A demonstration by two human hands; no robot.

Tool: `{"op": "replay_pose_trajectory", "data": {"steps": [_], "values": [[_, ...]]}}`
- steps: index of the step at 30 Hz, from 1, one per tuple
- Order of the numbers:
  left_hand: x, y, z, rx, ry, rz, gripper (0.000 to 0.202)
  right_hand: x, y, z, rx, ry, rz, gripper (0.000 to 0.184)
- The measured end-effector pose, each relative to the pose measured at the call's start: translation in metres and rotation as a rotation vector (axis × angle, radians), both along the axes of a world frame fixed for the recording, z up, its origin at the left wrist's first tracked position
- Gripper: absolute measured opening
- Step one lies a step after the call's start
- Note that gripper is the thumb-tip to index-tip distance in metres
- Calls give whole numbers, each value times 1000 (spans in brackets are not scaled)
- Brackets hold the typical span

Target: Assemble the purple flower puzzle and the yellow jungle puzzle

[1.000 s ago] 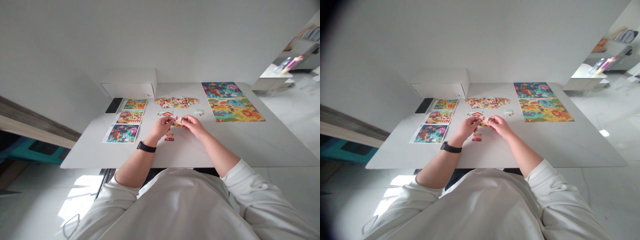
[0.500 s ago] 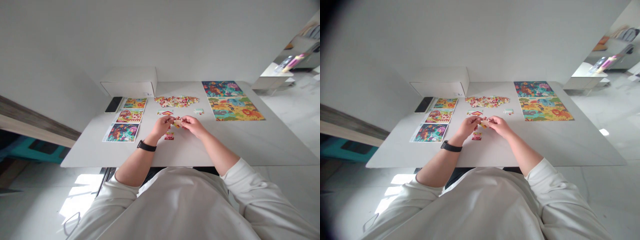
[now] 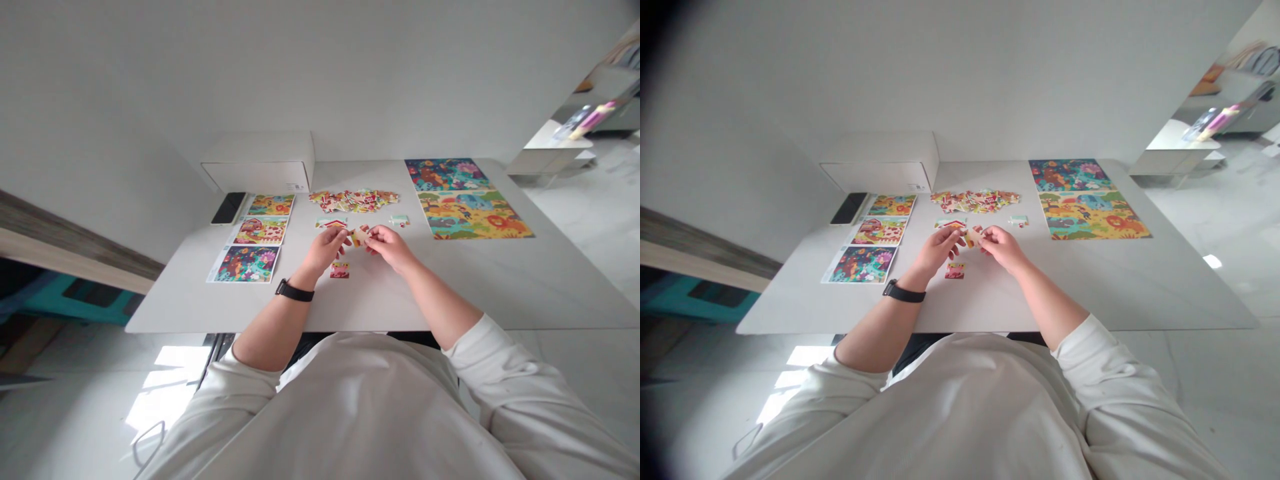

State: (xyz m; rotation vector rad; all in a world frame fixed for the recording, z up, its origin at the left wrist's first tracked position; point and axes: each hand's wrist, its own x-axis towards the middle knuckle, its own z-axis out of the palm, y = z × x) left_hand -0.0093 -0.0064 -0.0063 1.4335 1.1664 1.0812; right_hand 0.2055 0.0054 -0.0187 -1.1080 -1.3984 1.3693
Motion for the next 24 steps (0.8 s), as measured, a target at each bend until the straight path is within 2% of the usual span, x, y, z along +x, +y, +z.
{"op": "replay_pose_trajectory", "data": {"steps": [8,16,21,24], "values": [[-1,1,-3,16,28,-13,23,-1,-4,2,-28,6,81,47],[-4,1,0,24,63,-7,20,0,-3,-1,-27,-23,42,50],[-3,-4,3,-124,65,-204,24,3,1,-5,55,-82,-25,45],[-2,-7,5,-155,91,-257,22,5,2,-7,95,-123,-38,42]]}}
